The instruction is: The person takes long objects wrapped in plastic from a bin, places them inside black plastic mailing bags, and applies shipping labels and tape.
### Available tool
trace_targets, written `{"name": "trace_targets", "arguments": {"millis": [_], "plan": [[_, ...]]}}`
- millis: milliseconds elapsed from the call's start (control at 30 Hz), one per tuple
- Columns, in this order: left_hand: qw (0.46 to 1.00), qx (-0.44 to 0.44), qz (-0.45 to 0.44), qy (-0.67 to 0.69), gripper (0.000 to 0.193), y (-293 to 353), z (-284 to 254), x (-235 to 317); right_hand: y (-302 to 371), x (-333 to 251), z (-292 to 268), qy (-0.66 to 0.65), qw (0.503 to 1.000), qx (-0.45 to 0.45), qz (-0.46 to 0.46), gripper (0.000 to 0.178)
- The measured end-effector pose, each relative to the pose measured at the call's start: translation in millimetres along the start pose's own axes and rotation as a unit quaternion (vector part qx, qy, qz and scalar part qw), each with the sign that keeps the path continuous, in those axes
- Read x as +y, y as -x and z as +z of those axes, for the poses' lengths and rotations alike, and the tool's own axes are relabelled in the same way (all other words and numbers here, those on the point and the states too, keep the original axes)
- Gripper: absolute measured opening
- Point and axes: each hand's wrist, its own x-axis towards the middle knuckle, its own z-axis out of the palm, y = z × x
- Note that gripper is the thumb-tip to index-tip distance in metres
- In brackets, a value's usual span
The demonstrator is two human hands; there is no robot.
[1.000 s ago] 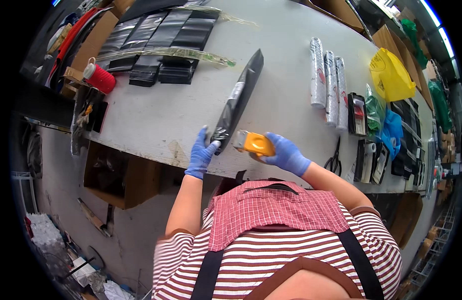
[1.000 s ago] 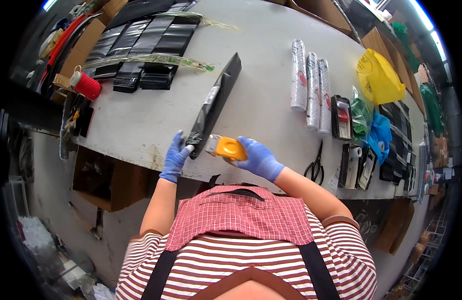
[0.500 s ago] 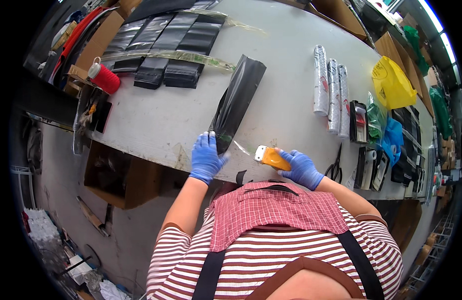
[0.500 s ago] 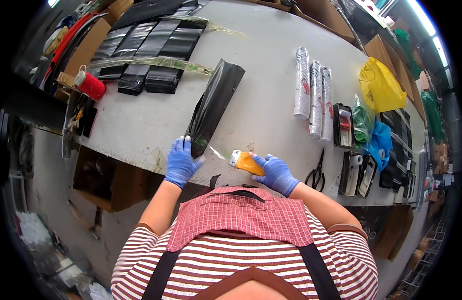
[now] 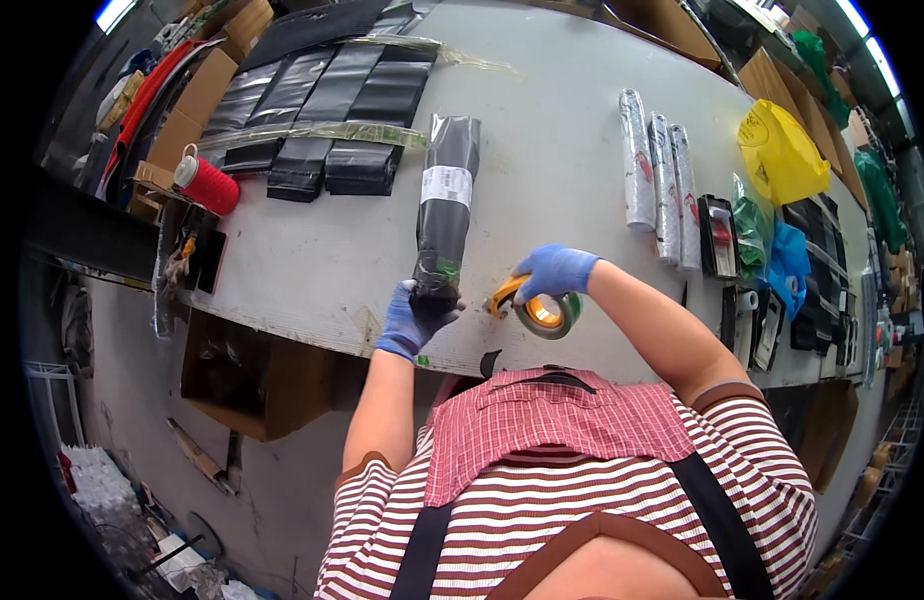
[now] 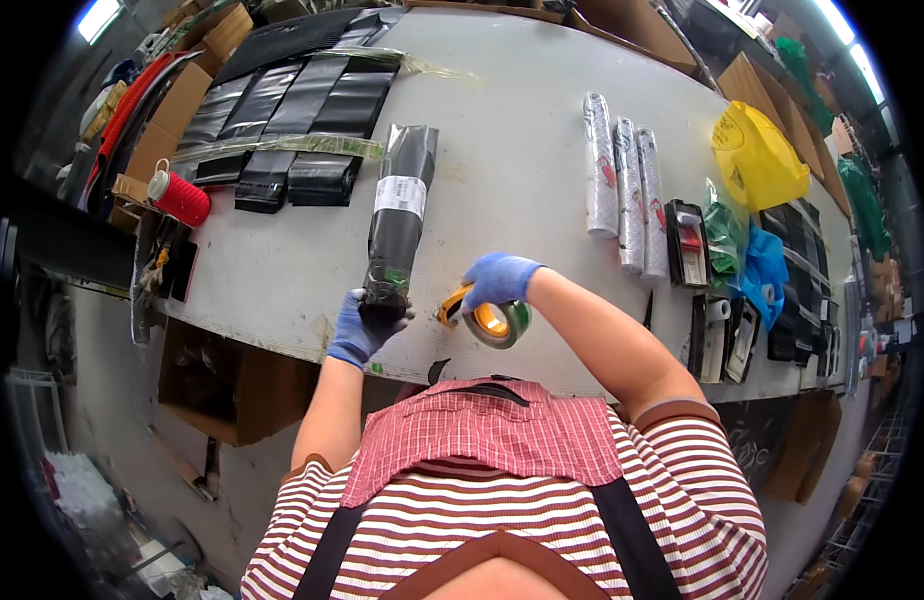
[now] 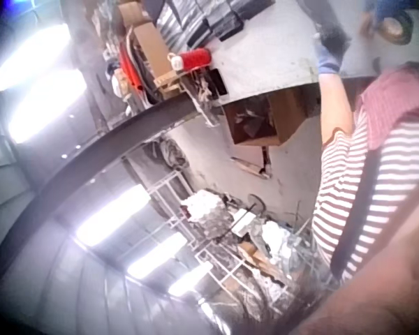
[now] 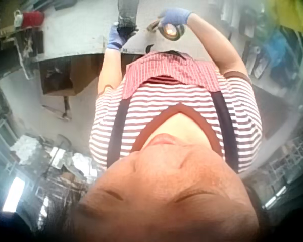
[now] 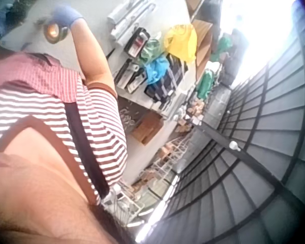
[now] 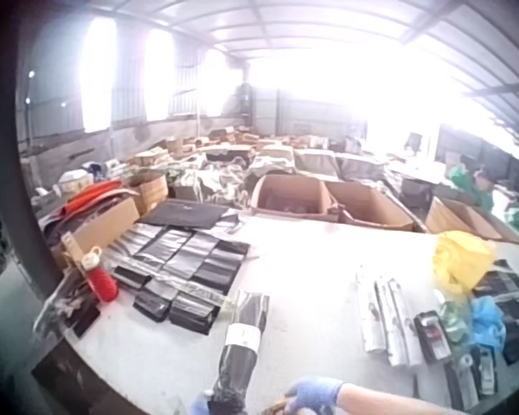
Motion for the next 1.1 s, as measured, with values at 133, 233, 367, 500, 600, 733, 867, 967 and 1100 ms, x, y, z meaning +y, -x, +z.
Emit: {"name": "trace_targets", "arguments": {"millis": [133,233,367,500,600,733,867,967,1100], "plan": [[0.891,0.25,0.025,-0.378,0.048,-0.9,-68.6,17.3,15.6,63.9,26.6,-0.371,0.924,0.09,0.0,0.056],[0.705,0.312,0.221,-0.597,0.054,-19.4,-64.6,27.8,17.0,95.7,47.1,-0.55,0.814,0.189,0.024,0.051],[0.505,0.348,0.323,-0.72,0.072,-55.1,40.6,-9.3,2.2,161.5,83.4,-0.098,0.851,0.515,-0.005,0.043],[0.699,0.287,0.253,-0.604,0.075,-62.5,47.7,1.7,3.1,70.8,55.3,-0.129,0.834,0.536,-0.028,0.026],[0.936,0.052,0.185,-0.296,0.043,-62.4,70.6,-12.8,20.1,10.2,47.2,-0.525,0.844,0.096,0.05,0.04],[0.932,-0.043,0.276,-0.232,0.048,-59.9,143.8,-2.3,28.1,16.7,35.6,-0.523,0.843,0.112,-0.064,0.044],[0.828,-0.175,0.401,-0.35,0.047,-137.3,263.5,151.4,36.3,30.0,-70.9,-0.696,0.586,0.34,-0.239,0.05],[0.909,-0.178,0.362,-0.104,0.059,-138.2,375.7,277.6,57.5,35.5,-142.1,-0.635,0.598,0.432,-0.229,0.048],[0.779,-0.307,0.523,-0.16,0.059,-112.1,415.5,258.6,42.2,111.0,-138.5,-0.407,0.701,0.574,-0.12,0.039]]}}
